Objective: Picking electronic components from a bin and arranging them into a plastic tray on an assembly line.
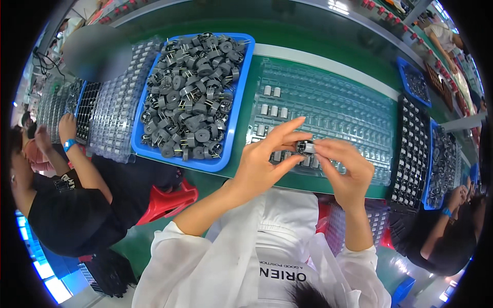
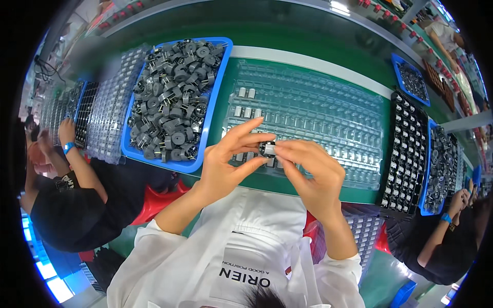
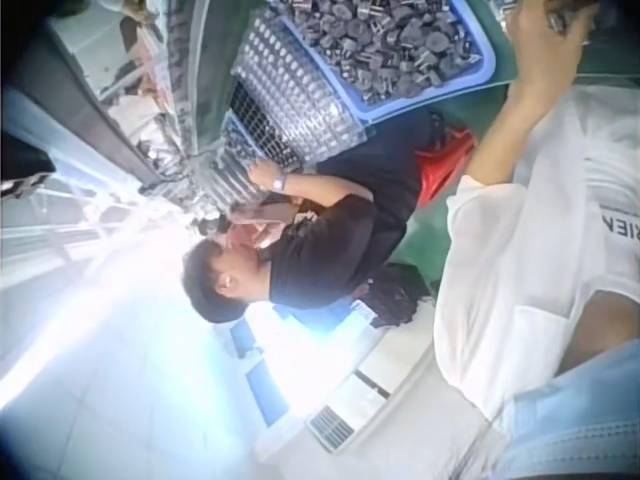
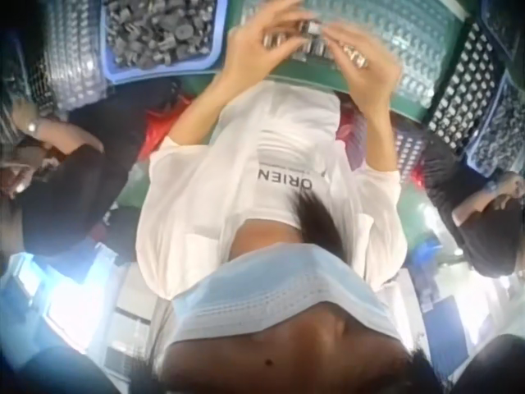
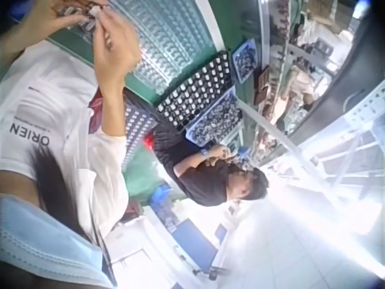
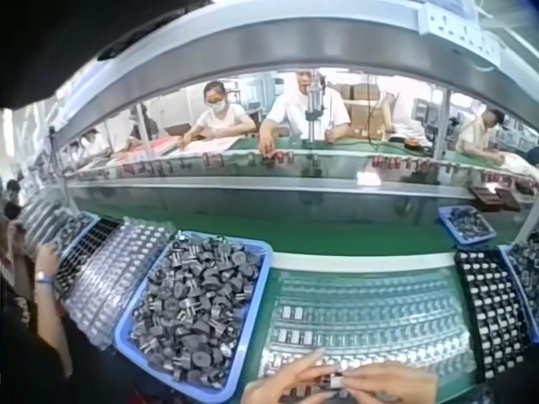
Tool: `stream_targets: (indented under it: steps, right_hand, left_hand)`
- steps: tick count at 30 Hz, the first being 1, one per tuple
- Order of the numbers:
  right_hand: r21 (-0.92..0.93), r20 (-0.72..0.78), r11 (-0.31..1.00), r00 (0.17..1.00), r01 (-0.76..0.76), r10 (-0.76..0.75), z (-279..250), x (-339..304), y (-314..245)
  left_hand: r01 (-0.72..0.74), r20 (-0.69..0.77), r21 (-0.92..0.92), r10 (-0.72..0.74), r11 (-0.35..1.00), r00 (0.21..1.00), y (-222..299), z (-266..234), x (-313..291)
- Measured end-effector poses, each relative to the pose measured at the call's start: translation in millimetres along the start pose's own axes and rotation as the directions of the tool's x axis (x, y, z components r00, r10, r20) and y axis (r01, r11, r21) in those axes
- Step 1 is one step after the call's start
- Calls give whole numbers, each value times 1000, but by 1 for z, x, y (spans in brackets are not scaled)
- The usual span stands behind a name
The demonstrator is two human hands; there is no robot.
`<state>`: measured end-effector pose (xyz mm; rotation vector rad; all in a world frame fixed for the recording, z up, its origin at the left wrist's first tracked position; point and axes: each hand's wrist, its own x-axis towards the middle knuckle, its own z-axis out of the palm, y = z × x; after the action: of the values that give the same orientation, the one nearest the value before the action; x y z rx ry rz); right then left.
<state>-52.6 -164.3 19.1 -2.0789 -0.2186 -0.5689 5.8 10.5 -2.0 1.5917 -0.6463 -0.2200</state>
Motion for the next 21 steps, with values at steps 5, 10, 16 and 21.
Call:
stream_targets:
  steps: [5,10,16,21]
  right_hand:
    - [-64,-17,993,995,102,-103,3,0,0]
    - [-75,17,991,994,113,-112,2,2,2]
    - [-35,59,997,996,67,-65,0,3,3]
    - [-109,39,988,994,105,-101,7,3,0]
  left_hand:
    - [-11,-15,18,11,1000,1000,1,1,-1]
    - [-54,-6,46,54,998,999,-1,0,1]
    - [-66,-10,72,66,995,998,-1,0,2]
    - [-67,-13,131,69,989,998,0,-2,0]
